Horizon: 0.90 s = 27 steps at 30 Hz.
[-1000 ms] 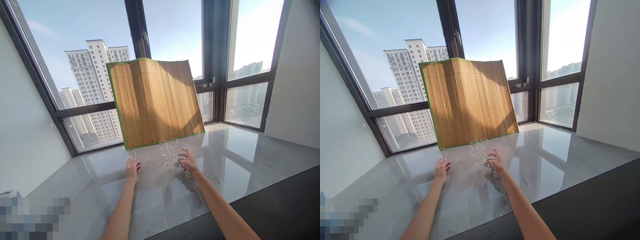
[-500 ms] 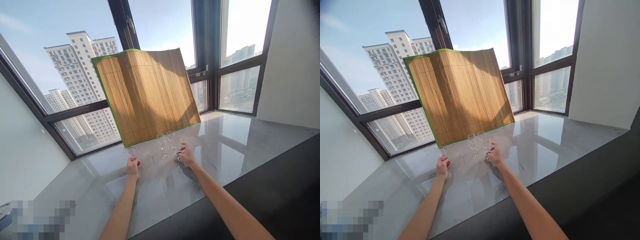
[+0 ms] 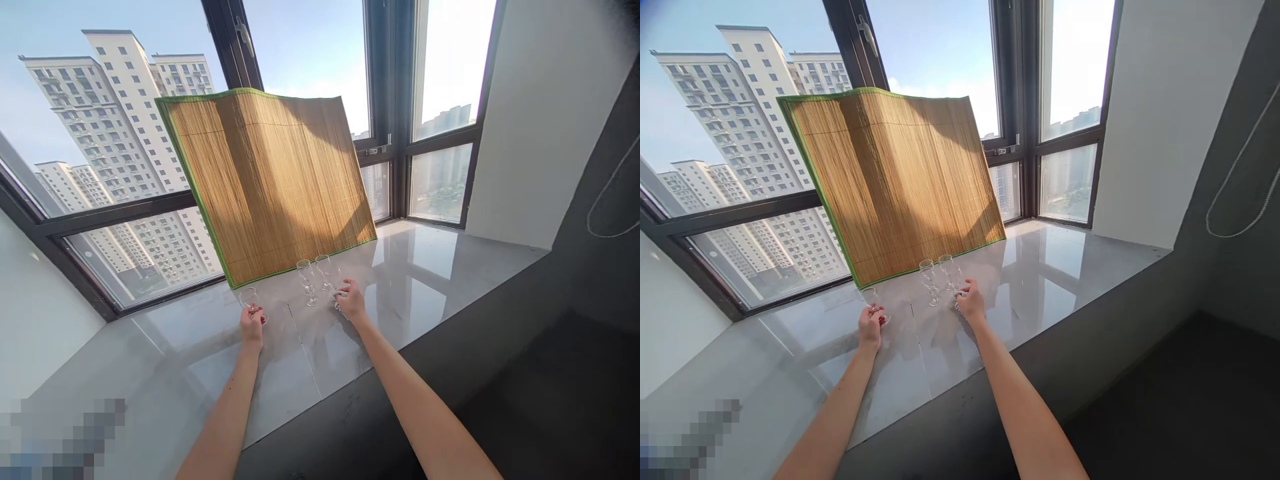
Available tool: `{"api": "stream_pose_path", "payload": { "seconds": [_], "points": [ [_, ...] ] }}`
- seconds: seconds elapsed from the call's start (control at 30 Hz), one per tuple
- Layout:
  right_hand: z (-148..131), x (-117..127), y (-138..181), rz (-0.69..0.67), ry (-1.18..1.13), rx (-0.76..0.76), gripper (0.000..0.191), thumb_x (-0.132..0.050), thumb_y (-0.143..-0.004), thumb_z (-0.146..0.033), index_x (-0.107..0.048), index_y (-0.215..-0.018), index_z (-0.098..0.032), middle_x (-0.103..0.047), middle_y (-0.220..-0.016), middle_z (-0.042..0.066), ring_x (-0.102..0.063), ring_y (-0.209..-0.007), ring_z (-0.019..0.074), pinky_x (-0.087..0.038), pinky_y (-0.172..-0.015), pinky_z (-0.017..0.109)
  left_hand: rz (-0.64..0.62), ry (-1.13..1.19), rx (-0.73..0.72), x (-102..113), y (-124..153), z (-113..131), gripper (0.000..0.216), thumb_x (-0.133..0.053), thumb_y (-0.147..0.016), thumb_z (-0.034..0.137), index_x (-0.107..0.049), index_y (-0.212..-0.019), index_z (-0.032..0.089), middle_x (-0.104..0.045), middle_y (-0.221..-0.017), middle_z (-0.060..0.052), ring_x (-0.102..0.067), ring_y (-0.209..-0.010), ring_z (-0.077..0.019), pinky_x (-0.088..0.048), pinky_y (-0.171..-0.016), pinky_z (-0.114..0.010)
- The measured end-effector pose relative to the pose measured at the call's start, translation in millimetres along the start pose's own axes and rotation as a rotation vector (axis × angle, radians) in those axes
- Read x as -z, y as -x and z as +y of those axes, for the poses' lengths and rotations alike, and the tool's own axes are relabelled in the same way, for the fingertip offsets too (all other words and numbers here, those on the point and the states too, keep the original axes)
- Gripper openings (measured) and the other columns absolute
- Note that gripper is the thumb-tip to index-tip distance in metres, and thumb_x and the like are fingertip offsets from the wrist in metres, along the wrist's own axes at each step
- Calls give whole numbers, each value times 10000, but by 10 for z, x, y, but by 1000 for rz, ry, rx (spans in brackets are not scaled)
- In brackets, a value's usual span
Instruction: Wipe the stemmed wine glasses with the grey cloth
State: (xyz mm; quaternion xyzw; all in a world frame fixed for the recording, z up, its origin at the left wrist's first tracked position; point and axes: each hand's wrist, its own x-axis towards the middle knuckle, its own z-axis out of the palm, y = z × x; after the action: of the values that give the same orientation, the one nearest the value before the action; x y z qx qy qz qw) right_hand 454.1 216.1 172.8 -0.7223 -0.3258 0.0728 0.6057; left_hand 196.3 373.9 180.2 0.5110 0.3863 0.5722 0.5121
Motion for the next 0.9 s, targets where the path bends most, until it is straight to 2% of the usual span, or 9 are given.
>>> {"api": "stream_pose_path", "payload": {
  "seconds": [0.33, 0.47, 0.6, 0.73, 0.83, 0.9],
  "points": [
    [-1, -103, -97, -23, 90, 62, 481, -548, -702, -216, -493, -1179, -218, -682, -987, 41, -632, -899, 204, -442, -760, 293, -99, -104, -22, -94, 56, 36, 365, -643, -628, 280, -588, -972, 175, -617, -794, -2, -471, -508, -70, -397, -499, -218],
    [-30, -81, -78, 39, 73, 37, 511, -566, -699, -256, -481, -1199, -201, -660, -1015, 54, -629, -811, 191, -439, -712, 287, -133, -134, -24, -130, 53, 30, 342, -629, -647, 270, -596, -972, 168, -645, -772, -17, -451, -479, -73, -377, -476, -221],
    [-66, -23, 17, 92, 68, 33, 495, -548, -723, -254, -483, -1210, -192, -655, -958, 49, -620, -803, 198, -429, -691, 284, -180, -202, -36, -133, 67, 25, 330, -624, -690, 273, -625, -999, 159, -666, -762, -37, -493, -503, -96, -382, -483, -229],
    [-111, 13, 160, -21, 159, 73, 478, -576, -757, -280, -486, -1222, -213, -672, -931, 38, -622, -836, 208, -406, -688, 280, -251, -258, -42, -115, 124, 47, 318, -627, -737, 300, -654, -1016, 149, -677, -762, -54, -568, -583, -134, -401, -514, -234],
    [-135, 27, 243, -159, 288, 141, 561, -646, -740, -305, -469, -1271, -256, -681, -1003, 33, -625, -829, 212, -379, -669, 278, -300, -279, -56, -125, 168, 60, 326, -638, -757, 329, -665, -1026, 146, -700, -815, -71, -568, -591, -135, -424, -549, -245],
    [-135, 32, 266, -213, 351, 191, 597, -656, -721, -255, -469, -1287, -271, -682, -1029, 33, -626, -813, 212, -369, -658, 275, -314, -318, -102, -148, 190, 62, 310, -644, -767, 349, -684, -1003, 154, -711, -840, -76, -570, -606, -142, -425, -564, -248]
  ]
}}
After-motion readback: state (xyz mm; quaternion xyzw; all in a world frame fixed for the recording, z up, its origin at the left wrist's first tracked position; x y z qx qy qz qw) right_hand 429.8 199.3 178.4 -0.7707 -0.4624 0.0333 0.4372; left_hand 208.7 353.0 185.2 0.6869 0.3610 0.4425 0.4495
